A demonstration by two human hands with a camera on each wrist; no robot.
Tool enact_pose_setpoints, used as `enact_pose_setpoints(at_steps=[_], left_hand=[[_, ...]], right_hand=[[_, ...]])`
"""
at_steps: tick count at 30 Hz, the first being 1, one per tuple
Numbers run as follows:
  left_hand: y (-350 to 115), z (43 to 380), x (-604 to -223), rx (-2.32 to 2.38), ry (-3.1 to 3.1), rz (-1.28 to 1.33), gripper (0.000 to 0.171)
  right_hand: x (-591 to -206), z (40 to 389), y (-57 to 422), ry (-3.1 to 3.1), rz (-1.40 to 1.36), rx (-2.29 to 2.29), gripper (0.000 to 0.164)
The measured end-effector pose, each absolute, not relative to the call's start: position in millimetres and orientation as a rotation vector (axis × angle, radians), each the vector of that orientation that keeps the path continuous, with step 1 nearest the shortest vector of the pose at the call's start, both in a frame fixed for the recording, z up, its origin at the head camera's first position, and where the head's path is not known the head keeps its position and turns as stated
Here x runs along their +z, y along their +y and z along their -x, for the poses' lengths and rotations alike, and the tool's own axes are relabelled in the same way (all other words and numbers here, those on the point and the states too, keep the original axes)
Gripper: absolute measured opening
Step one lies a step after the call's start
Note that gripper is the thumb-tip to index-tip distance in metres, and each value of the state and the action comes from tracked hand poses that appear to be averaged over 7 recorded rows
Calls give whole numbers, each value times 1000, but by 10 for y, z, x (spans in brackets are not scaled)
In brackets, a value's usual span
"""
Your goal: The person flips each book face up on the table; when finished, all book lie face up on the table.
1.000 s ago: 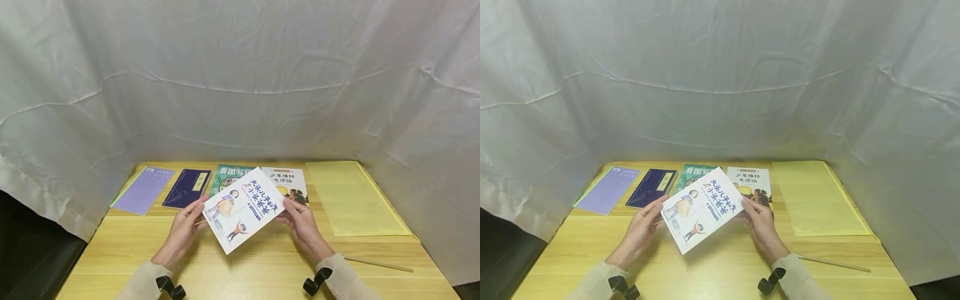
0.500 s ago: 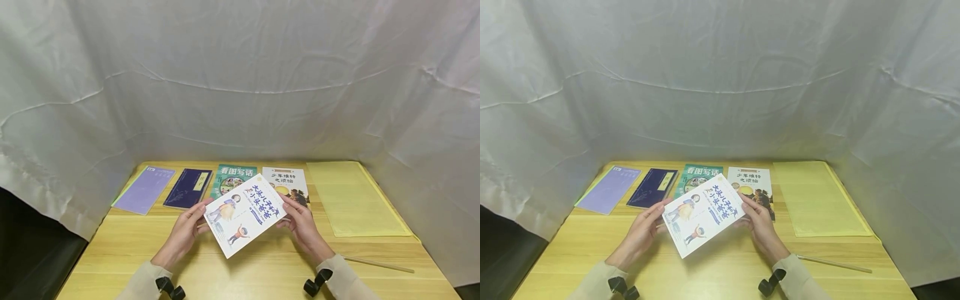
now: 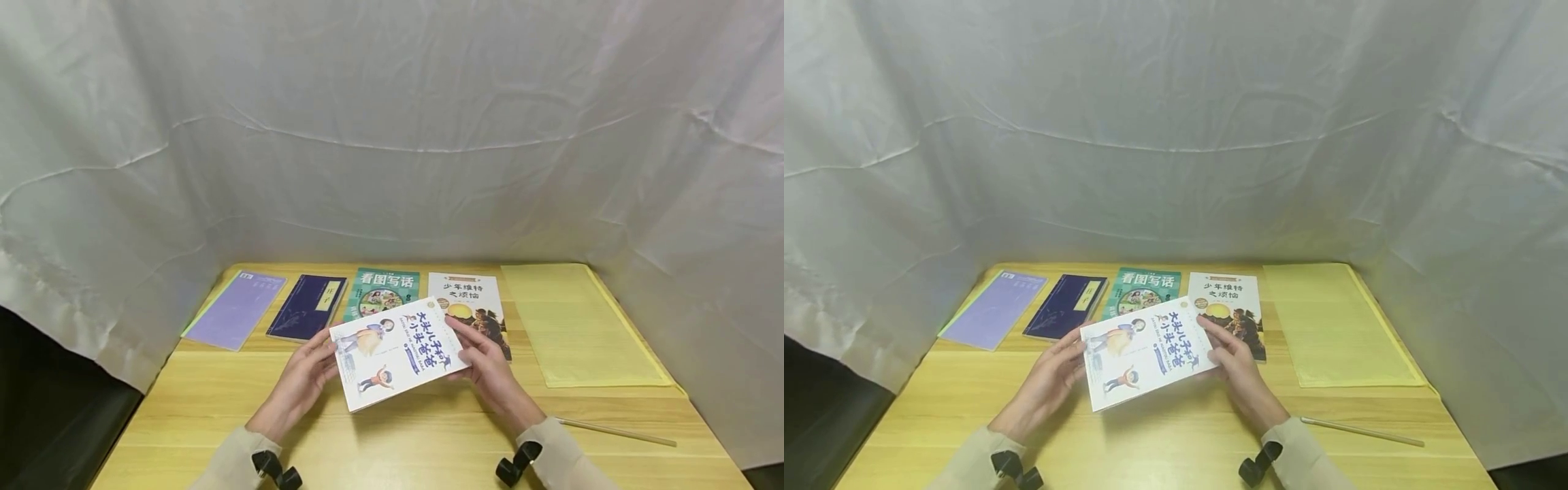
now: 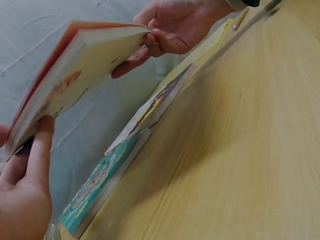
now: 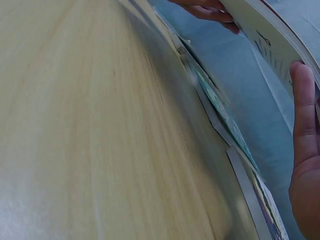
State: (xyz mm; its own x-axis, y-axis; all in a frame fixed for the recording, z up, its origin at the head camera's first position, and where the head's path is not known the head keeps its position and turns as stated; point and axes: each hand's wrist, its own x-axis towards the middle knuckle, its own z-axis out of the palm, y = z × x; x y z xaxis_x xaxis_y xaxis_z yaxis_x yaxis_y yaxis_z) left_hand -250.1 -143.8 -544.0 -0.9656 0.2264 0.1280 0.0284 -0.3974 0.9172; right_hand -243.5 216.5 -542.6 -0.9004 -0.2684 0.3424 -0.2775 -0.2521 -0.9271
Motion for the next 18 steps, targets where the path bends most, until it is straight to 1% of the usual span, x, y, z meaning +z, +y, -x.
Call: enact_pose_setpoints(at_steps=[3,5,7,10,12,14,16,18], left_hand=[[-1472,2471,-5452,2450,1649,-449,71],[-1479,2460,-5454,2422,1670,-478,73],[-1477,2455,-5462,2405,1710,-482,71],[-1464,2449,-5467,2412,1759,-469,63],[-1453,2452,-5470,2423,1787,-446,56],[-1446,2452,-5469,2429,1804,-426,53],[-1444,2453,-5471,2420,1815,-443,54],[-1454,2442,-5470,2385,1807,-511,61]], right_hand=[[-5429,2443,2153,-1962,-611,2338,55],[-5426,2449,2149,-1985,-538,2312,51],[-5426,2452,2142,-1990,-477,2301,47],[-5430,2452,2136,-1987,-439,2297,42],[-5432,2447,2134,-1984,-440,2292,42],[-5429,2438,2135,-1996,-469,2288,46],[-5423,2426,2135,-2005,-494,2288,50],[-5414,2412,2138,-2010,-507,2297,53]])
